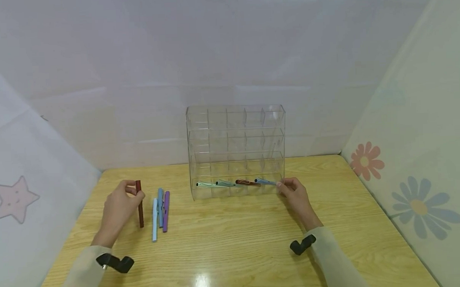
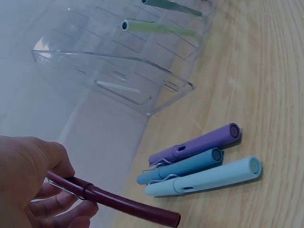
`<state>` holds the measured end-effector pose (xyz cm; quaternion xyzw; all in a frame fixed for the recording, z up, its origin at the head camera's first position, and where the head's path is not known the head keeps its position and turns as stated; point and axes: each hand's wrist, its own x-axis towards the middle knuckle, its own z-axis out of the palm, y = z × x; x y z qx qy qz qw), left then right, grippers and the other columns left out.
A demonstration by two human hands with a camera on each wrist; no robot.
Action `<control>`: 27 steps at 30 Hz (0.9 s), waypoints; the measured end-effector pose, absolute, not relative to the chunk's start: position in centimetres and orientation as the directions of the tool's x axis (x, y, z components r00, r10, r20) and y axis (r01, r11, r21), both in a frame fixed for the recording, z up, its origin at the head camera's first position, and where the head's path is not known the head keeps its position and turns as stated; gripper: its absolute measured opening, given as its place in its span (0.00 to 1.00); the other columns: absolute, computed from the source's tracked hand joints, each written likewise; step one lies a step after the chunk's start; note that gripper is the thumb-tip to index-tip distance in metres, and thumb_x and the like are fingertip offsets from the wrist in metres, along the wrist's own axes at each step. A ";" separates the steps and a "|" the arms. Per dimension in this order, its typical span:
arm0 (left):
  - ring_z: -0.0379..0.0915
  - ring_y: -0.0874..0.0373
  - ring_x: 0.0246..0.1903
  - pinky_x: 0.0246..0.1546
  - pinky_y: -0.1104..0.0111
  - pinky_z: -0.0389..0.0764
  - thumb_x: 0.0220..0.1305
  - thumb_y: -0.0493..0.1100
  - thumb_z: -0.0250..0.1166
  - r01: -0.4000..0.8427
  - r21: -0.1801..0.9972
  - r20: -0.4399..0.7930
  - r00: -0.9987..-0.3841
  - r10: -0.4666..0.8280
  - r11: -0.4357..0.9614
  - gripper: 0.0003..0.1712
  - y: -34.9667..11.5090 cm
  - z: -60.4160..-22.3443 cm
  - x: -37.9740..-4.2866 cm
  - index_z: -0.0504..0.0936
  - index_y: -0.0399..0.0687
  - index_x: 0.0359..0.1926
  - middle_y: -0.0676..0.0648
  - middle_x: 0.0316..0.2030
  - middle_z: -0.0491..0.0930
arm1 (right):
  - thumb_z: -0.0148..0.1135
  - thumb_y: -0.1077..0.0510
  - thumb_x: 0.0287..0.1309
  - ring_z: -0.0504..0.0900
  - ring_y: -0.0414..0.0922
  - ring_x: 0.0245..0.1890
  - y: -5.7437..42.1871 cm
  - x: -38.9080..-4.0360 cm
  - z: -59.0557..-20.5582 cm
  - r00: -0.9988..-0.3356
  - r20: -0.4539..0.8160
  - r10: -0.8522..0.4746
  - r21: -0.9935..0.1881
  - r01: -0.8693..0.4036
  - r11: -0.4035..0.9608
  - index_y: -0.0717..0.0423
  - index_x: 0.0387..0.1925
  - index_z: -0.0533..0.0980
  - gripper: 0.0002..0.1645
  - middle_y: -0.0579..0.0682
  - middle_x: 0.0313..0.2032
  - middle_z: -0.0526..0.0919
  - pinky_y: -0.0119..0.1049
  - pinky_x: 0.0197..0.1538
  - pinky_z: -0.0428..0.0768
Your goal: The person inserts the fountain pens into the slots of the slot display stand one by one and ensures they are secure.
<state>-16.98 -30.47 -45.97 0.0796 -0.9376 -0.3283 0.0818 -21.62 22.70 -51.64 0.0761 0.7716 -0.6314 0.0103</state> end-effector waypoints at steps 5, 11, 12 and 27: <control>0.76 0.57 0.27 0.20 0.65 0.75 0.74 0.49 0.61 -0.067 0.645 0.131 -0.972 -0.196 0.761 0.32 -30.2 -44.9 -16.7 0.70 0.35 0.71 0.33 0.51 0.83 | 0.61 0.52 0.78 0.81 0.48 0.63 22.6 -21.7 -51.1 -0.986 -0.136 0.101 -0.972 0.152 0.181 0.62 0.65 0.72 0.24 0.59 0.65 0.79 0.52 0.70 0.80; 0.81 0.53 0.38 0.26 0.66 0.78 0.77 0.52 0.61 -0.030 0.669 0.156 -0.971 -0.181 0.742 0.29 -29.7 -43.5 -16.2 0.72 0.37 0.67 0.35 0.53 0.83 | 0.61 0.53 0.78 0.81 0.48 0.63 22.3 -21.3 -50.3 -0.985 -0.140 0.101 -0.971 0.157 0.181 0.63 0.65 0.72 0.23 0.60 0.64 0.79 0.52 0.71 0.79; 0.82 0.52 0.40 0.27 0.66 0.78 0.77 0.53 0.61 -0.025 0.673 0.159 -0.971 -0.177 0.739 0.29 -29.6 -43.2 -16.2 0.72 0.38 0.67 0.36 0.54 0.82 | 0.61 0.53 0.78 0.81 0.48 0.63 22.3 -21.2 -50.3 -0.985 -0.139 0.101 -0.971 0.155 0.183 0.62 0.65 0.72 0.23 0.59 0.64 0.79 0.52 0.71 0.79; 0.82 0.44 0.48 0.32 0.68 0.79 0.78 0.50 0.62 0.050 0.706 0.191 -0.974 -0.122 0.706 0.21 -27.4 -40.9 -15.3 0.75 0.40 0.60 0.35 0.56 0.83 | 0.61 0.55 0.78 0.82 0.46 0.60 22.0 -19.9 -48.0 -0.990 -0.126 0.065 -0.973 0.136 0.185 0.65 0.63 0.72 0.22 0.60 0.62 0.80 0.53 0.70 0.80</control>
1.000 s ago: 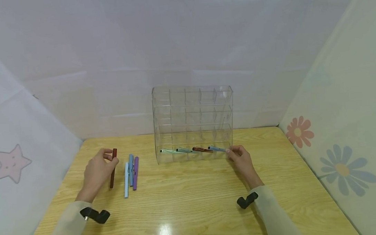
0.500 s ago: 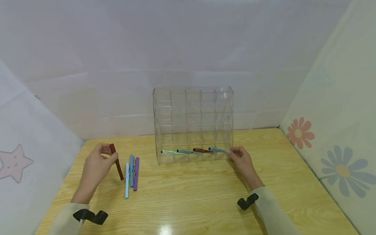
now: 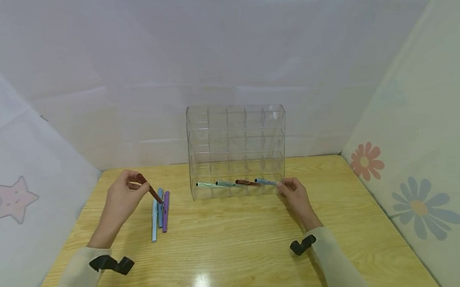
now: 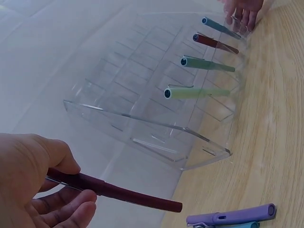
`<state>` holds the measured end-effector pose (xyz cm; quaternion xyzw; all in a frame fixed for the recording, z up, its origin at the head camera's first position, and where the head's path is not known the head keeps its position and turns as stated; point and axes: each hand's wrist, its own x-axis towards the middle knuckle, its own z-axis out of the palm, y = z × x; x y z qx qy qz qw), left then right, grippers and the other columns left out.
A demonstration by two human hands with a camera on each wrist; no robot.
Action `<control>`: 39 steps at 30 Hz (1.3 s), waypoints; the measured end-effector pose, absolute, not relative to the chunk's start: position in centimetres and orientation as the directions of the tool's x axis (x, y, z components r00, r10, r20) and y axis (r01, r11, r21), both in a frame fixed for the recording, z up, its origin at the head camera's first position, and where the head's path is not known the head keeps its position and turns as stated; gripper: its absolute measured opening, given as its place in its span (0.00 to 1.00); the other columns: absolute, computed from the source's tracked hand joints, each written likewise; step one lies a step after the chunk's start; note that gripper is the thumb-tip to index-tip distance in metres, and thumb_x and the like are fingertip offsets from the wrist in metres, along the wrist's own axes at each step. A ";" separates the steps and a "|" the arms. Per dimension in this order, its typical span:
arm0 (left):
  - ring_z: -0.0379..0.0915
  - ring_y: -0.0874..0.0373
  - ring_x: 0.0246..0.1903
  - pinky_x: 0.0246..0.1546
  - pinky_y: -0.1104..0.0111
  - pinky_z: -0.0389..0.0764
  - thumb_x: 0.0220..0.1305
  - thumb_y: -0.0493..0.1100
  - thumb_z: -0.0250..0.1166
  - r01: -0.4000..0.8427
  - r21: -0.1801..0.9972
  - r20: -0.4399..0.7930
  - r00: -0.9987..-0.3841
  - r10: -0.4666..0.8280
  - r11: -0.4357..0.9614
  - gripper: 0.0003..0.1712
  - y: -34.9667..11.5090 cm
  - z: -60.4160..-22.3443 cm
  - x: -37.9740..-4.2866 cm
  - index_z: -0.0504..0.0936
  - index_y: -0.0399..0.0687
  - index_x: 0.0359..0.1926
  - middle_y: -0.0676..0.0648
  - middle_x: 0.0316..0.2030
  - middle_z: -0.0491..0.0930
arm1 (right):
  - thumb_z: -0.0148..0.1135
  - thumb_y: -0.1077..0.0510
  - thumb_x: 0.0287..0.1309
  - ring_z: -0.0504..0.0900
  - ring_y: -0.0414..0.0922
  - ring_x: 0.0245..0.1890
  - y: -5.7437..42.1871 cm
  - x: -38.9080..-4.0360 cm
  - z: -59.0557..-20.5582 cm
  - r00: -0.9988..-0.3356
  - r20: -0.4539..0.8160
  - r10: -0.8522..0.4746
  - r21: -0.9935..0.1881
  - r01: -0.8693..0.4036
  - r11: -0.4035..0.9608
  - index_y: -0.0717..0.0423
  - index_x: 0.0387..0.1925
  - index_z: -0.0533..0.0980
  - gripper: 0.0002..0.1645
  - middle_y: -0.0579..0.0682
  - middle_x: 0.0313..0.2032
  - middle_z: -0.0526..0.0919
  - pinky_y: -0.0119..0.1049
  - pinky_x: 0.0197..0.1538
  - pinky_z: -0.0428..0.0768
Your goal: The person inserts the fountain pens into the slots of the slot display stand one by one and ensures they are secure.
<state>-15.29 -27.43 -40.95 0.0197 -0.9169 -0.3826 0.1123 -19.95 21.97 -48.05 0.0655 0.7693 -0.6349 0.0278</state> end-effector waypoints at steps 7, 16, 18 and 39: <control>0.82 0.41 0.52 0.44 0.67 0.79 0.78 0.50 0.62 0.088 0.714 0.210 -0.973 -0.093 0.695 0.19 -26.8 -40.4 -15.1 0.76 0.42 0.59 0.38 0.55 0.83 | 0.61 0.55 0.78 0.82 0.52 0.62 21.9 -20.1 -48.1 -0.989 -0.129 0.071 -0.973 0.140 0.186 0.65 0.62 0.72 0.21 0.61 0.62 0.80 0.54 0.70 0.80; 0.77 0.72 0.45 0.44 0.84 0.77 0.78 0.46 0.63 0.146 0.737 0.238 -0.970 -0.050 0.660 0.14 -25.4 -39.3 -14.8 0.76 0.44 0.56 0.42 0.51 0.84 | 0.62 0.47 0.78 0.83 0.42 0.57 22.7 -21.8 -51.6 -0.990 -0.092 0.105 -0.971 0.112 0.213 0.59 0.63 0.73 0.25 0.56 0.63 0.80 0.45 0.67 0.83; 0.75 0.78 0.43 0.44 0.85 0.77 0.77 0.44 0.64 0.168 0.742 0.249 -0.968 -0.034 0.649 0.14 -25.0 -39.2 -14.7 0.77 0.42 0.56 0.41 0.50 0.84 | 0.63 0.47 0.77 0.84 0.44 0.57 22.7 -21.9 -51.9 -0.991 -0.077 0.109 -0.972 0.099 0.214 0.59 0.62 0.73 0.24 0.56 0.61 0.81 0.42 0.63 0.84; 0.85 0.45 0.53 0.53 0.63 0.86 0.76 0.38 0.66 0.234 0.740 0.259 -0.964 0.053 0.631 0.13 -22.6 -40.7 -15.4 0.77 0.43 0.57 0.41 0.52 0.86 | 0.63 0.48 0.77 0.83 0.55 0.63 22.7 -21.8 -52.0 -0.993 -0.065 0.100 -0.973 0.086 0.216 0.60 0.61 0.74 0.23 0.57 0.62 0.80 0.41 0.62 0.84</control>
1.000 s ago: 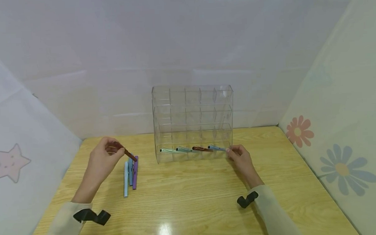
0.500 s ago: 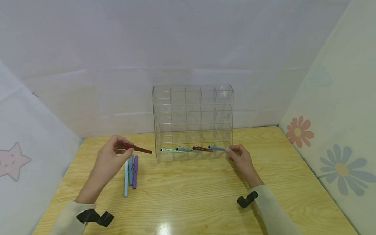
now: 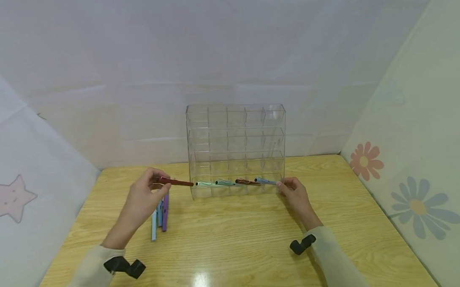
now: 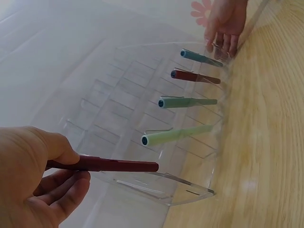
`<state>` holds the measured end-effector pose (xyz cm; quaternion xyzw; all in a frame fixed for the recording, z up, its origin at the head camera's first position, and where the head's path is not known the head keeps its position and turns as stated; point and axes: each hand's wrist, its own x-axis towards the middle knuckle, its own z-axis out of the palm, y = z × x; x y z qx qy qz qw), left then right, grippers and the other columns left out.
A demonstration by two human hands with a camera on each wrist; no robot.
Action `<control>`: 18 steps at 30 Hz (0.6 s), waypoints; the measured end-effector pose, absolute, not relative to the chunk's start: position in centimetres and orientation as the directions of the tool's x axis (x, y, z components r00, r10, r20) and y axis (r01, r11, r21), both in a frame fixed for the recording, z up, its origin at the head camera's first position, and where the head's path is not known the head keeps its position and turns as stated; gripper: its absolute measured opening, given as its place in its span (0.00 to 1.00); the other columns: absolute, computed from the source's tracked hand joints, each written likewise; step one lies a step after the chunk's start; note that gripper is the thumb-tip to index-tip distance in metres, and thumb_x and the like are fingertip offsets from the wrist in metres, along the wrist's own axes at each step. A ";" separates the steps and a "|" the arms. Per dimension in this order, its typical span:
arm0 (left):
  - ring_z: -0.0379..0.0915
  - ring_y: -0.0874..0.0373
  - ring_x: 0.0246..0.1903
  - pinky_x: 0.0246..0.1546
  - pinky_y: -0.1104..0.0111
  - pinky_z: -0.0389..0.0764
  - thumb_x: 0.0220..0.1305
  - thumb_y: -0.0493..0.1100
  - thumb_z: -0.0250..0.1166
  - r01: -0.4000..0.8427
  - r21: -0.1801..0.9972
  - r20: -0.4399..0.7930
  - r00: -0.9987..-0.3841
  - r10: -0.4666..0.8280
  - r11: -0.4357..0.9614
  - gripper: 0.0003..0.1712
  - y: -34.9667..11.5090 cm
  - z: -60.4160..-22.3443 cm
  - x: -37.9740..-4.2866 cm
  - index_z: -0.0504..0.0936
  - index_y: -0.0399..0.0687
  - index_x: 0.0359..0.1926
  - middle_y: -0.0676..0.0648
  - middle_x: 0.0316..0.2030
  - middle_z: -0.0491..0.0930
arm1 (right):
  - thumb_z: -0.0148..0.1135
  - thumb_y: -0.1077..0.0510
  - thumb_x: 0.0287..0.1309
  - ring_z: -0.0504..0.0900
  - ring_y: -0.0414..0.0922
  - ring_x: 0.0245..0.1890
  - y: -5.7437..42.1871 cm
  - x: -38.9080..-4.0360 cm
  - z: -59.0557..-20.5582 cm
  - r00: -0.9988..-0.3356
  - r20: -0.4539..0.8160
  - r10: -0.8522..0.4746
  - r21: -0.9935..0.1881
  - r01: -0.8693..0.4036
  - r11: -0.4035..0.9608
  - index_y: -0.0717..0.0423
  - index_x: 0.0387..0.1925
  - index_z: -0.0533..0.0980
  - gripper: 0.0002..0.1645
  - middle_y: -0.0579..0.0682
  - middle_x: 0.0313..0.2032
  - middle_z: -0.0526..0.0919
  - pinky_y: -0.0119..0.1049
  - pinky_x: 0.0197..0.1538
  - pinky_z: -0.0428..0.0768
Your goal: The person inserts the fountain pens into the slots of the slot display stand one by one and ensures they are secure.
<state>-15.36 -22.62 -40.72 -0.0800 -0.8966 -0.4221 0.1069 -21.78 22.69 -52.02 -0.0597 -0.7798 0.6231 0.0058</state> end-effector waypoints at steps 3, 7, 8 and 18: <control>0.85 0.44 0.52 0.56 0.48 0.85 0.75 0.37 0.66 0.238 0.732 0.258 -0.964 0.063 0.639 0.13 -22.3 -41.1 -15.6 0.77 0.43 0.57 0.41 0.52 0.86 | 0.63 0.48 0.77 0.83 0.54 0.63 22.7 -21.8 -52.0 -0.992 -0.069 0.103 -0.974 0.090 0.209 0.59 0.61 0.74 0.23 0.56 0.62 0.81 0.41 0.62 0.84; 0.85 0.42 0.53 0.52 0.48 0.86 0.75 0.36 0.66 0.238 0.727 0.249 -0.966 0.076 0.644 0.14 -21.9 -41.6 -15.8 0.77 0.43 0.57 0.40 0.53 0.85 | 0.63 0.47 0.77 0.82 0.53 0.63 22.7 -21.7 -51.8 -0.991 -0.080 0.104 -0.974 0.099 0.202 0.59 0.62 0.73 0.24 0.55 0.62 0.81 0.42 0.63 0.83; 0.85 0.42 0.53 0.51 0.50 0.87 0.75 0.36 0.66 0.241 0.721 0.251 -0.965 0.079 0.650 0.14 -21.8 -41.8 -15.9 0.77 0.43 0.57 0.40 0.53 0.85 | 0.63 0.47 0.77 0.82 0.53 0.64 22.6 -21.6 -51.8 -0.991 -0.083 0.103 -0.974 0.102 0.201 0.59 0.62 0.73 0.24 0.55 0.62 0.81 0.43 0.64 0.83; 0.86 0.45 0.48 0.49 0.51 0.87 0.72 0.34 0.68 0.268 0.689 0.273 -0.957 0.101 0.673 0.12 -21.1 -43.1 -17.0 0.79 0.42 0.54 0.41 0.49 0.86 | 0.60 0.52 0.79 0.80 0.58 0.66 22.6 -21.9 -51.5 -0.987 -0.123 0.102 -0.973 0.141 0.185 0.62 0.63 0.73 0.21 0.58 0.63 0.79 0.53 0.70 0.80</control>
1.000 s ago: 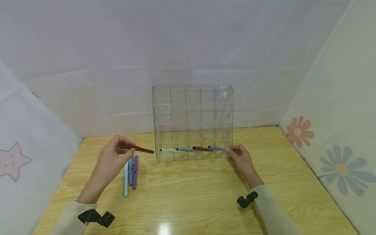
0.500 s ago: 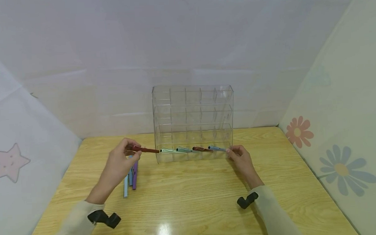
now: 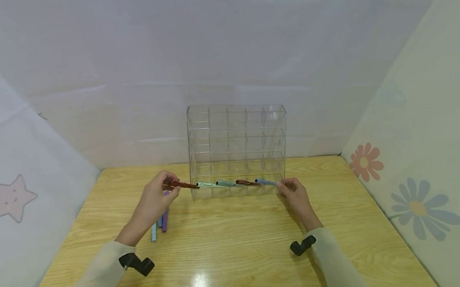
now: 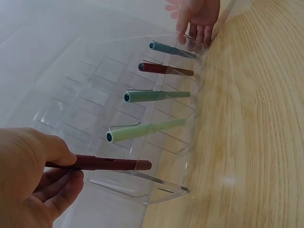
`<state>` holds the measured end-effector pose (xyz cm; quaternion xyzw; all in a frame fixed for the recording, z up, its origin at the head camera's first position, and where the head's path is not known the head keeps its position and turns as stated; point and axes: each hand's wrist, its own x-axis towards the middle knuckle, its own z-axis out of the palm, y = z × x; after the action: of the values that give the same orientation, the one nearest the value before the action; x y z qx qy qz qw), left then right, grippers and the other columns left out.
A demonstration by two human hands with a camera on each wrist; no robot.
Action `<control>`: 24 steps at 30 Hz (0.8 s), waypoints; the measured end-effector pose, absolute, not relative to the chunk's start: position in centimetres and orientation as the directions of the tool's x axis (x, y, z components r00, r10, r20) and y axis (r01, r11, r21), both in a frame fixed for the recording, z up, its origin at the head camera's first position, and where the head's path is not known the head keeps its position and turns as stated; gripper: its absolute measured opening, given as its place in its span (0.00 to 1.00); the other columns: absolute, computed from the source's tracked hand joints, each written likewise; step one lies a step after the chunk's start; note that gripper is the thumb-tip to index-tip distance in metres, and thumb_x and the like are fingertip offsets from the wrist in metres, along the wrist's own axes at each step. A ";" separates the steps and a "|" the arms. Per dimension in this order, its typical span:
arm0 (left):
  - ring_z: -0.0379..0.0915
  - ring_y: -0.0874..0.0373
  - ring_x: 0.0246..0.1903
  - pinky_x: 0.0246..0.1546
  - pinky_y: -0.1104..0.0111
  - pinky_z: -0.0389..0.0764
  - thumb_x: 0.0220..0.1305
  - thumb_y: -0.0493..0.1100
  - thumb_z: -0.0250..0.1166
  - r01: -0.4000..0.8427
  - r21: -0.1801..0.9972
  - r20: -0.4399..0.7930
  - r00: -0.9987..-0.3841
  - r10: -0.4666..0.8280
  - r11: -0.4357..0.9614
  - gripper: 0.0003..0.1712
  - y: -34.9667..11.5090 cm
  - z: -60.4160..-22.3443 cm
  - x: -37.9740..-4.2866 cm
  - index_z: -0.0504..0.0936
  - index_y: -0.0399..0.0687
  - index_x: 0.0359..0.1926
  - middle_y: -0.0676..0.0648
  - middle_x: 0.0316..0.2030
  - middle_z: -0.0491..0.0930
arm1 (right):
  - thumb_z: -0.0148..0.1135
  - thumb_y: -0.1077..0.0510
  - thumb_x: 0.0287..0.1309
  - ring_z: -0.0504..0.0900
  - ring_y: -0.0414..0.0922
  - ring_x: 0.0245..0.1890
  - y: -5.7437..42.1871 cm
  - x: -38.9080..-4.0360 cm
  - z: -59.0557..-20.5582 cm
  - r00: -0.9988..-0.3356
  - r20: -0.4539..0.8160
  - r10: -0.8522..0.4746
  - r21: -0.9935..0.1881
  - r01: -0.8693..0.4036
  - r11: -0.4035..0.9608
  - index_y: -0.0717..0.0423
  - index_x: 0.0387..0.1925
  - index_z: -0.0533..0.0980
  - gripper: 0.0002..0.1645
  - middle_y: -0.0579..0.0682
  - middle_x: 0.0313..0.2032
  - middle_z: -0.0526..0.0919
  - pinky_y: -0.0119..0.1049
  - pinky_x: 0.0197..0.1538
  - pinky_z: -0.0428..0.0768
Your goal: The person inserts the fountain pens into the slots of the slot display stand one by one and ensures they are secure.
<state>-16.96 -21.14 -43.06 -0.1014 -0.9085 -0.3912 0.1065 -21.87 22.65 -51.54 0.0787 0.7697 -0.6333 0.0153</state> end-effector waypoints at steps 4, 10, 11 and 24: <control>0.86 0.45 0.48 0.48 0.53 0.88 0.71 0.33 0.69 0.279 0.680 0.281 -0.953 0.111 0.678 0.13 -21.0 -43.5 -17.3 0.79 0.41 0.54 0.41 0.50 0.86 | 0.62 0.50 0.78 0.80 0.56 0.66 22.6 -21.6 -51.6 -0.989 -0.107 0.104 -0.974 0.126 0.191 0.60 0.63 0.73 0.23 0.57 0.63 0.80 0.49 0.68 0.81; 0.86 0.44 0.49 0.46 0.55 0.88 0.70 0.33 0.69 0.291 0.673 0.285 -0.950 0.125 0.679 0.14 -20.6 -43.9 -17.5 0.80 0.41 0.54 0.41 0.50 0.86 | 0.62 0.48 0.78 0.80 0.57 0.66 22.7 -21.5 -51.6 -0.991 -0.091 0.097 -0.975 0.108 0.192 0.59 0.64 0.73 0.24 0.56 0.64 0.80 0.48 0.67 0.82; 0.86 0.44 0.49 0.46 0.55 0.88 0.70 0.32 0.69 0.292 0.672 0.285 -0.950 0.126 0.681 0.14 -20.5 -43.9 -17.5 0.80 0.41 0.54 0.41 0.51 0.86 | 0.61 0.49 0.78 0.80 0.58 0.66 22.6 -21.5 -51.4 -0.991 -0.096 0.094 -0.975 0.113 0.190 0.60 0.64 0.73 0.24 0.57 0.64 0.80 0.50 0.67 0.81; 0.86 0.43 0.49 0.50 0.49 0.88 0.70 0.31 0.68 0.305 0.650 0.296 -0.945 0.138 0.696 0.12 -20.0 -44.7 -18.1 0.80 0.39 0.52 0.39 0.49 0.85 | 0.64 0.47 0.77 0.84 0.48 0.57 22.6 -21.7 -52.1 -0.993 -0.049 0.107 -0.975 0.071 0.212 0.60 0.60 0.74 0.23 0.56 0.60 0.81 0.39 0.60 0.85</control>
<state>-18.08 -19.96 -44.67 -0.1211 -0.9140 -0.3704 0.1129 -21.70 22.61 -52.05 0.0571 0.7784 -0.6249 -0.0143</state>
